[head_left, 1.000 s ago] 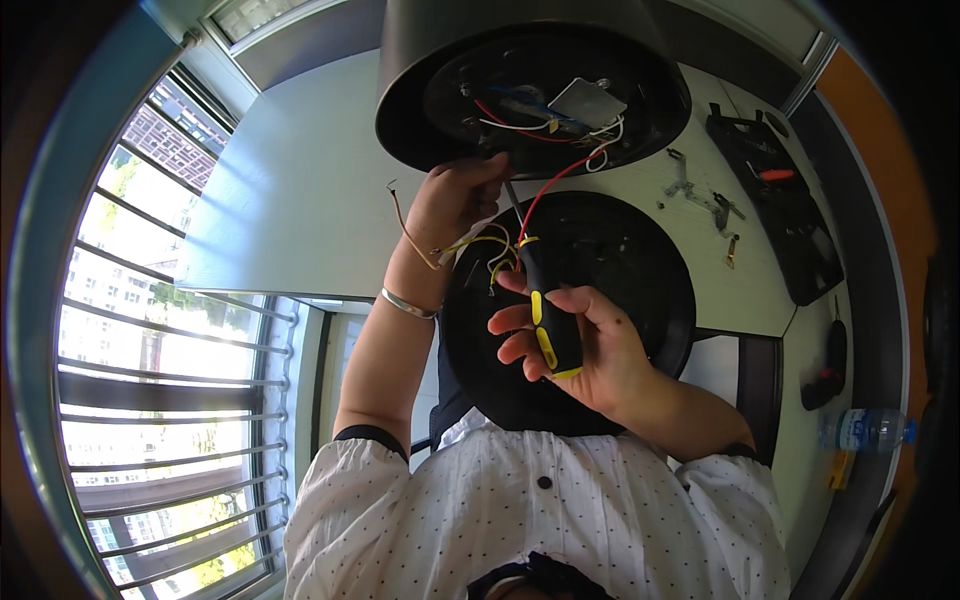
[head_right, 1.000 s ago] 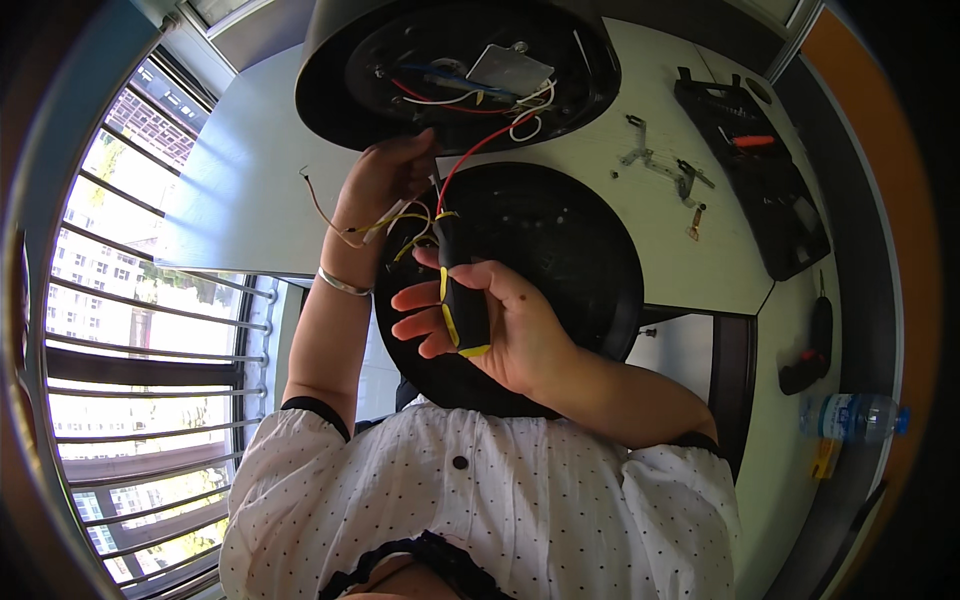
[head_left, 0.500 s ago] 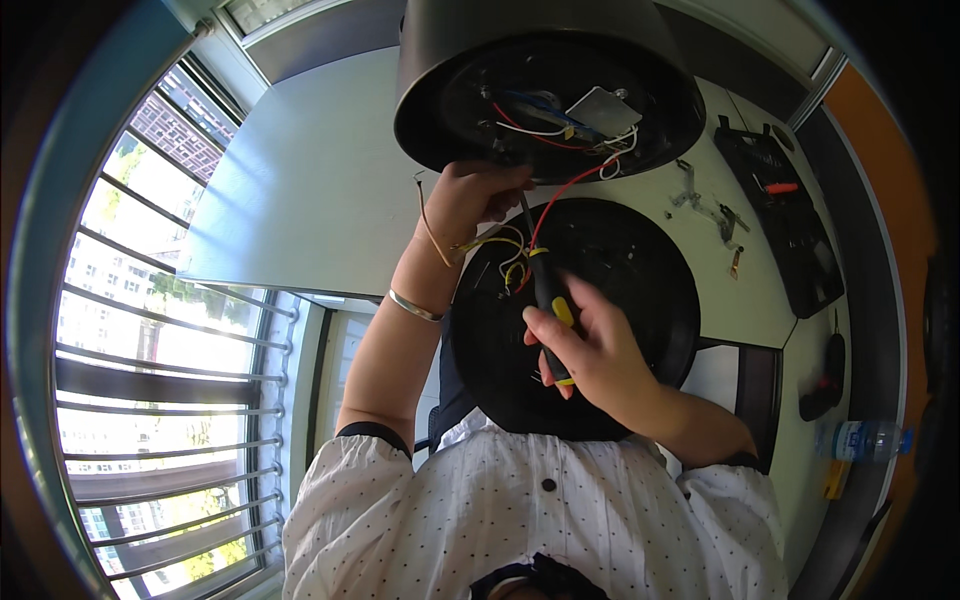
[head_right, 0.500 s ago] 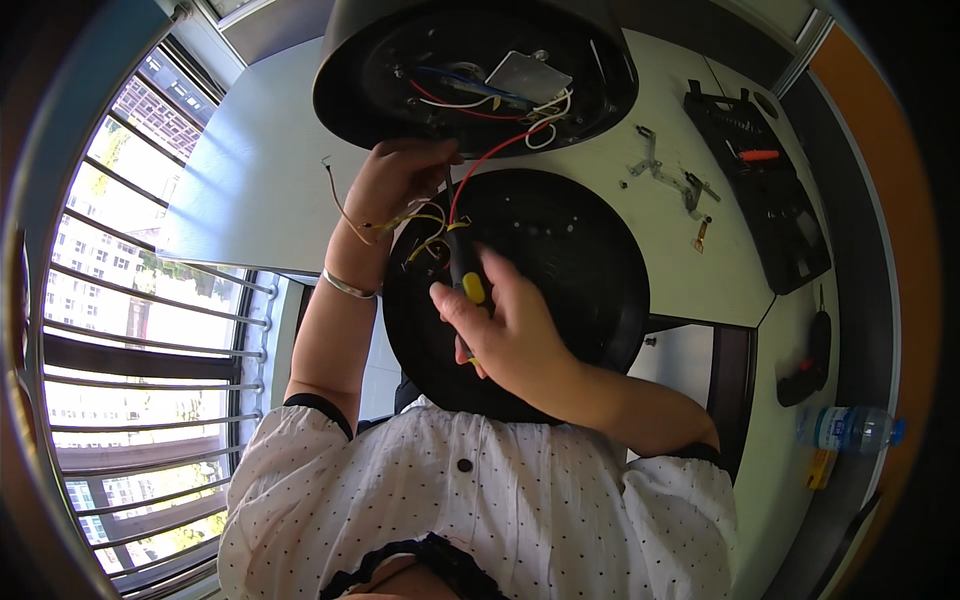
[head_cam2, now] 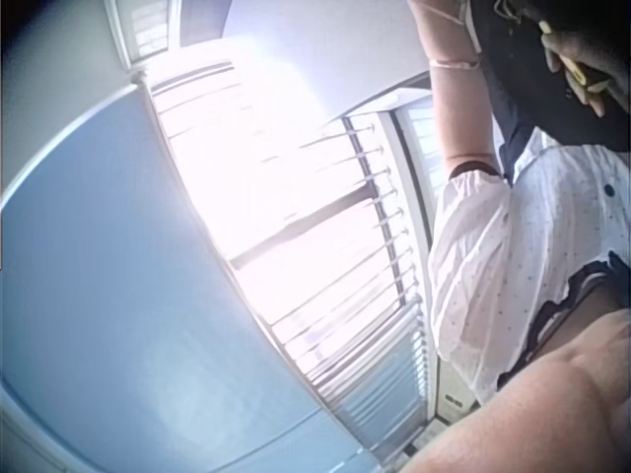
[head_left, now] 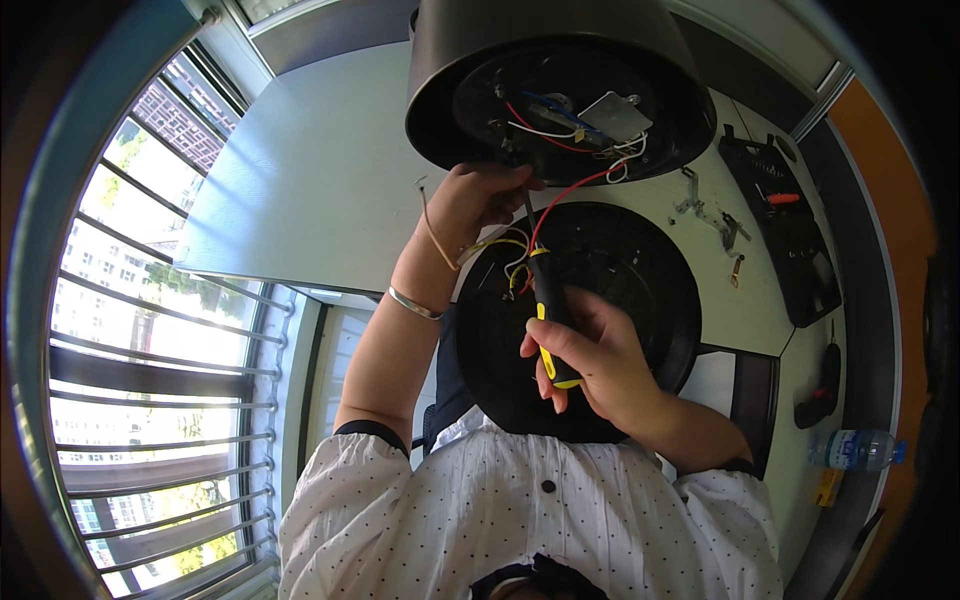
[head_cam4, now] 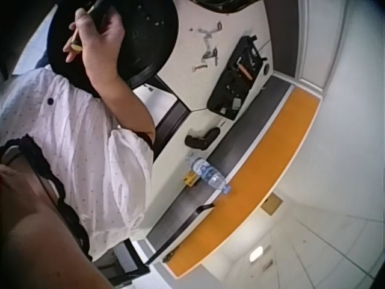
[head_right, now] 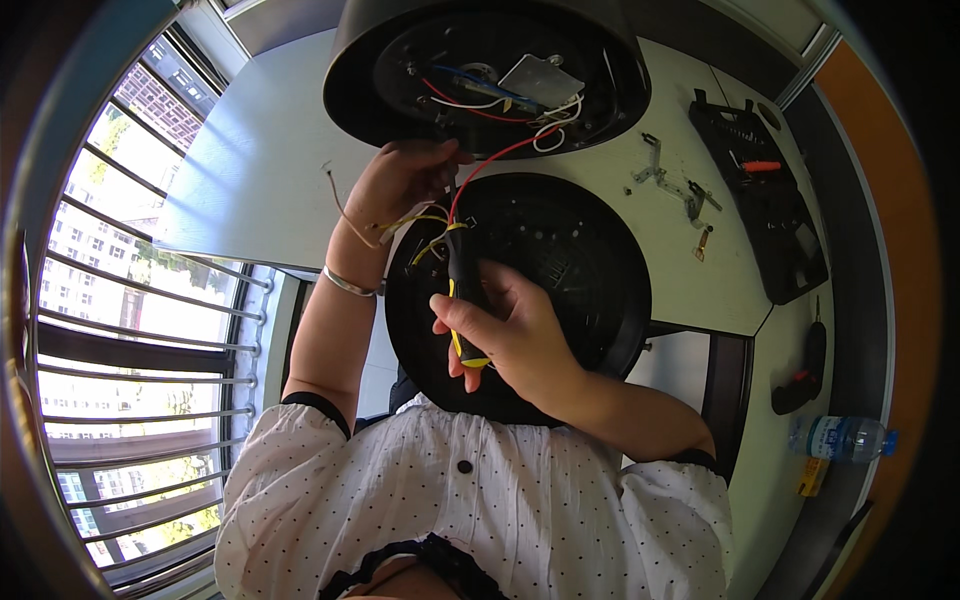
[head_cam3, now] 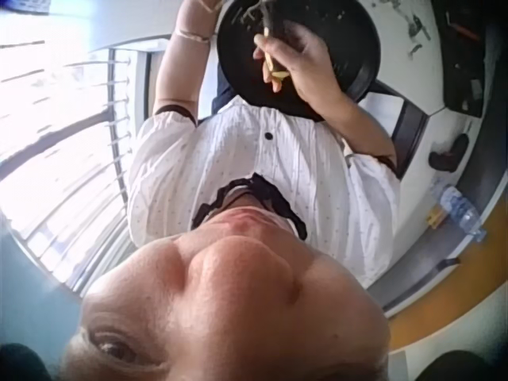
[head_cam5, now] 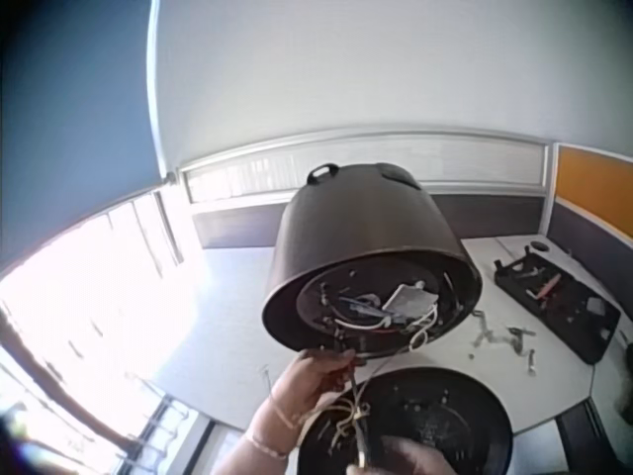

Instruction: The person works on the internal wiring of a black cylindrical device, likely a lamp, using a screwdriver to tighten connections and by hand to arrange wires. The task involves careful manipulation of small components within the device's housing.

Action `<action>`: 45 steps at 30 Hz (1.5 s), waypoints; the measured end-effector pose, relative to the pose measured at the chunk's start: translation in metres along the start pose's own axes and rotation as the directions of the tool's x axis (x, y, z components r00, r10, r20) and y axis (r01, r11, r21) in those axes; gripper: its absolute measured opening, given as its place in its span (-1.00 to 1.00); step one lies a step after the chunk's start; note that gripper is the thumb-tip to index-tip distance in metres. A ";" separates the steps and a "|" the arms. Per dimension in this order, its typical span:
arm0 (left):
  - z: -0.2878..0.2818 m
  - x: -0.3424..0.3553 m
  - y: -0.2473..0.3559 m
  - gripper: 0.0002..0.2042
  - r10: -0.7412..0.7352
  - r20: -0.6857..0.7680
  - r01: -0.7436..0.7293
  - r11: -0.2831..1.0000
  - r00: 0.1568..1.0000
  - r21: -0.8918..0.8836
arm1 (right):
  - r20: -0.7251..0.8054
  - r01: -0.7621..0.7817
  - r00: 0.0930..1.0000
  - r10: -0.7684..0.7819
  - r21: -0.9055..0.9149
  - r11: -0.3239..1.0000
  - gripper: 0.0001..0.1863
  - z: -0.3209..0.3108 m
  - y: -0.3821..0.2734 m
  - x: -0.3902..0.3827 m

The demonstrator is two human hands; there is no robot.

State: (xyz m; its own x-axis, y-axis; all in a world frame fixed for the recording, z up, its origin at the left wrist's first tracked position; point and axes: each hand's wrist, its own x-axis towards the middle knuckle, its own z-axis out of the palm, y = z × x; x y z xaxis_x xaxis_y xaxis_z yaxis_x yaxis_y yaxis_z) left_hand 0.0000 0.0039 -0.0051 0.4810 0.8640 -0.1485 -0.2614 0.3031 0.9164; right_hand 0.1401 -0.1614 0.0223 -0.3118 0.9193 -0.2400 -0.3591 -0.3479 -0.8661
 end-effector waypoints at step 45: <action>-0.004 0.003 -0.005 -0.76 0.005 0.038 -0.003 0.998 0.999 -0.063 | 0.075 -0.056 0.996 0.039 0.239 0.969 -0.50 0.004 0.003 0.003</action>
State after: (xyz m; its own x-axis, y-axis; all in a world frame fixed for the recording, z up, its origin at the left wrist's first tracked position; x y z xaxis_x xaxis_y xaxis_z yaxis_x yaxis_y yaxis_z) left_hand -0.0003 0.0064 -0.0115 0.5110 0.8497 -0.1297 -0.3148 0.3254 0.8916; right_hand 0.1348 -0.1604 0.0212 -0.3903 0.8888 -0.2401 -0.5408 -0.4324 -0.7214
